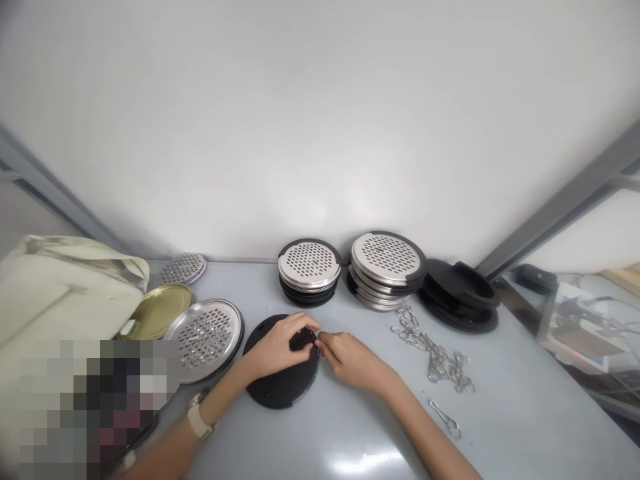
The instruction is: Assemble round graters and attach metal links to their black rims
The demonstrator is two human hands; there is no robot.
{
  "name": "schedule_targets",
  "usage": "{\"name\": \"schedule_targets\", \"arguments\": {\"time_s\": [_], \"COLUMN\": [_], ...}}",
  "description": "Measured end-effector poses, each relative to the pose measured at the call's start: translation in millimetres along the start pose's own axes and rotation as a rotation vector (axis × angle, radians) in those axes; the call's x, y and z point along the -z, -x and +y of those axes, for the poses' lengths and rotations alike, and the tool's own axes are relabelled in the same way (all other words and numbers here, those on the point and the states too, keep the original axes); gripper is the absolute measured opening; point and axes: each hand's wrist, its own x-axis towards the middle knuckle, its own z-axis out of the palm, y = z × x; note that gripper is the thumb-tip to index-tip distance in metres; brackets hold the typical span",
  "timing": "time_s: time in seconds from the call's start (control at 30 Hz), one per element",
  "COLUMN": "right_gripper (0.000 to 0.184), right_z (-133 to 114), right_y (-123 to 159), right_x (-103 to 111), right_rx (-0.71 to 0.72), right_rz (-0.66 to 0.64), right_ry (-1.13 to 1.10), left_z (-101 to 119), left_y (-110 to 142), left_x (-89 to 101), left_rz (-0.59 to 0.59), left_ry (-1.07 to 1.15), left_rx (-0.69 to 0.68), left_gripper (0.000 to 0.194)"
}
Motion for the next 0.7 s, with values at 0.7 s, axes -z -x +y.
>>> {"name": "schedule_targets", "arguments": {"time_s": [0.7], "right_gripper": [0.033], "right_z": [-3.7], "right_y": [-0.1], "right_x": [0.9], "right_rx": [0.006], "right_rz": [-0.001], "right_ry": [-0.007], "left_z": [-2.3], "left_y": [-0.6], "left_x": [-0.1], "left_rz": [-0.032], "left_ry": [0.063], "left_rx": [0.012], "left_gripper": [0.035]}}
